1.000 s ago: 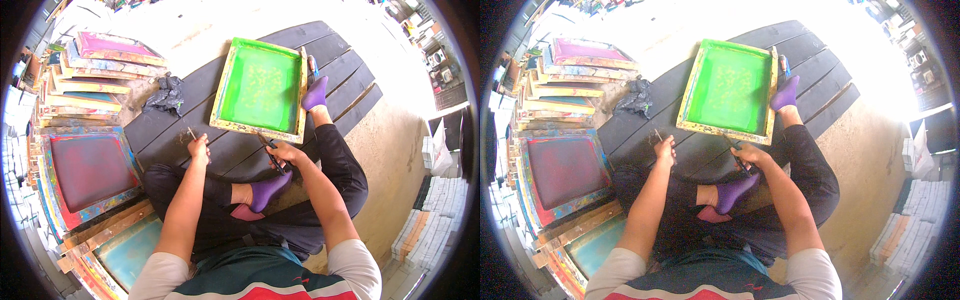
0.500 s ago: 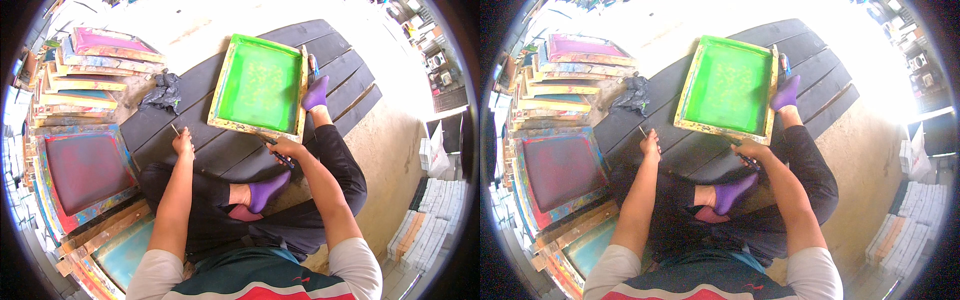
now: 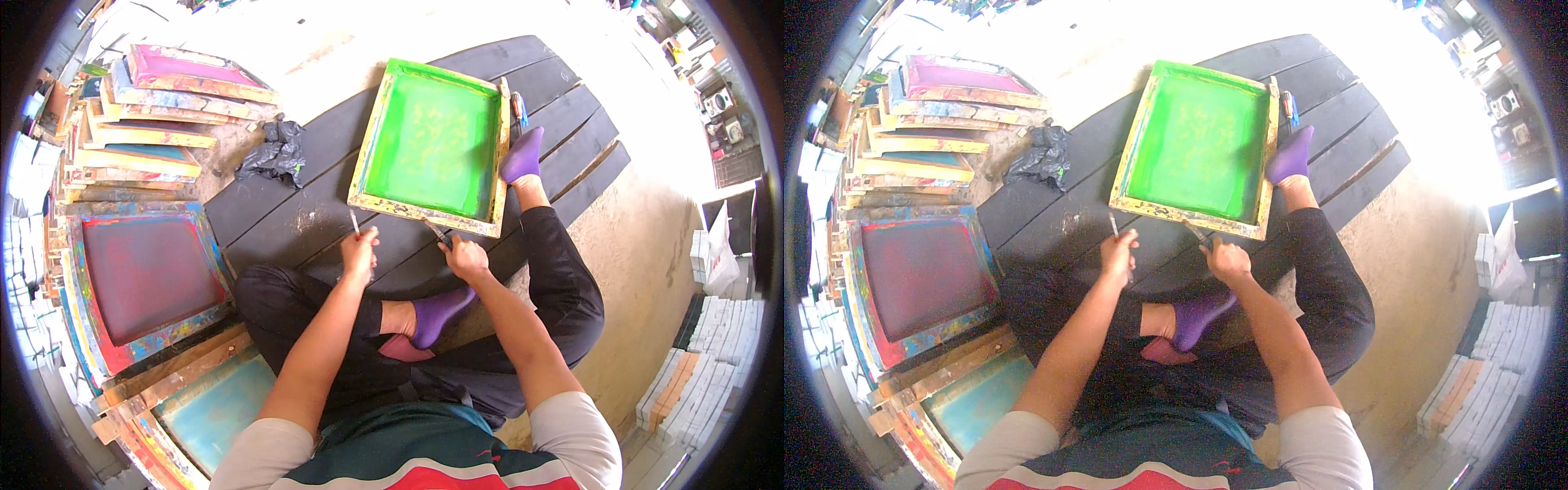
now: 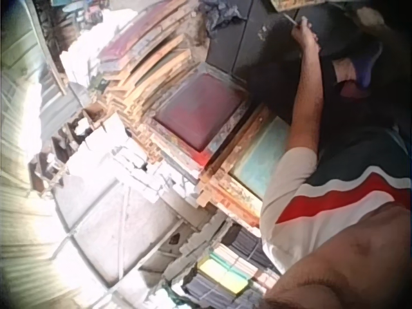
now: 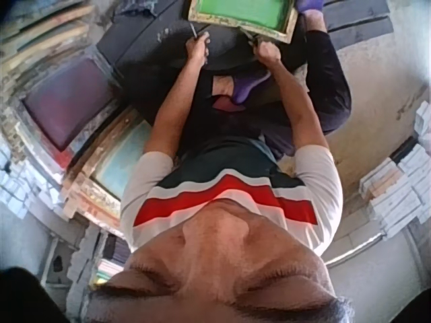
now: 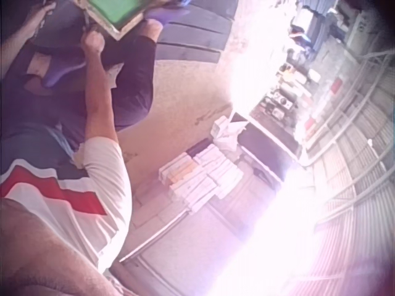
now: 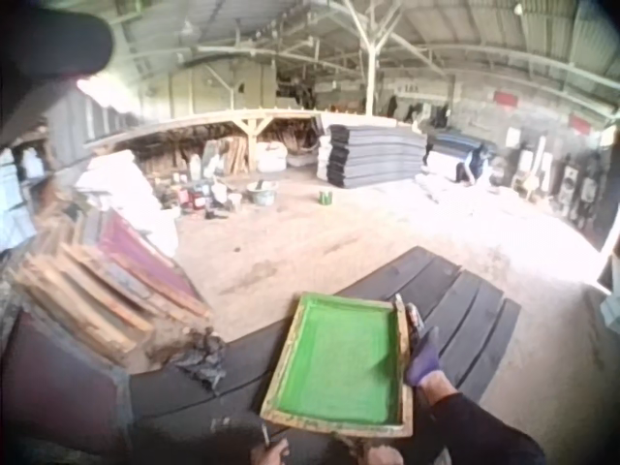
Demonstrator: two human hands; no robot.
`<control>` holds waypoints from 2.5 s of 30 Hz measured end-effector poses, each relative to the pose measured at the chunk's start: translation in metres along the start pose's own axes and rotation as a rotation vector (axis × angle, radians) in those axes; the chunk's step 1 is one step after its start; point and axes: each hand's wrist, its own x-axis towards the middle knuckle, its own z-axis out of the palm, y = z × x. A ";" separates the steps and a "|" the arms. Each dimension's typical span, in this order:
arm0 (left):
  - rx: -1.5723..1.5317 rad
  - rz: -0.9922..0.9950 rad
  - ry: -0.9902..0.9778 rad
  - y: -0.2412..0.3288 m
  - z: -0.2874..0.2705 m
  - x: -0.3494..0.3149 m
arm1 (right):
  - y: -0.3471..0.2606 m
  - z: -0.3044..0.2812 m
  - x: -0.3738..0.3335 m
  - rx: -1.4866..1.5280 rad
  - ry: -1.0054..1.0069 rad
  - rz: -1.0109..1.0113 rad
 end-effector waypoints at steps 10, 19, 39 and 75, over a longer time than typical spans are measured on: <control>0.054 -0.021 -0.170 0.000 0.035 -0.029 | 0.012 0.004 0.006 -0.120 0.037 -0.076; 0.130 -0.039 -0.202 -0.005 0.043 -0.019 | 0.029 0.022 0.011 -0.126 0.143 -0.163; 0.173 -0.103 -0.210 -0.012 0.050 -0.011 | 0.019 -0.001 0.010 -0.126 0.046 -0.095; -0.192 -0.001 0.347 0.035 -0.072 0.065 | -0.001 -0.025 0.005 0.976 -0.644 0.148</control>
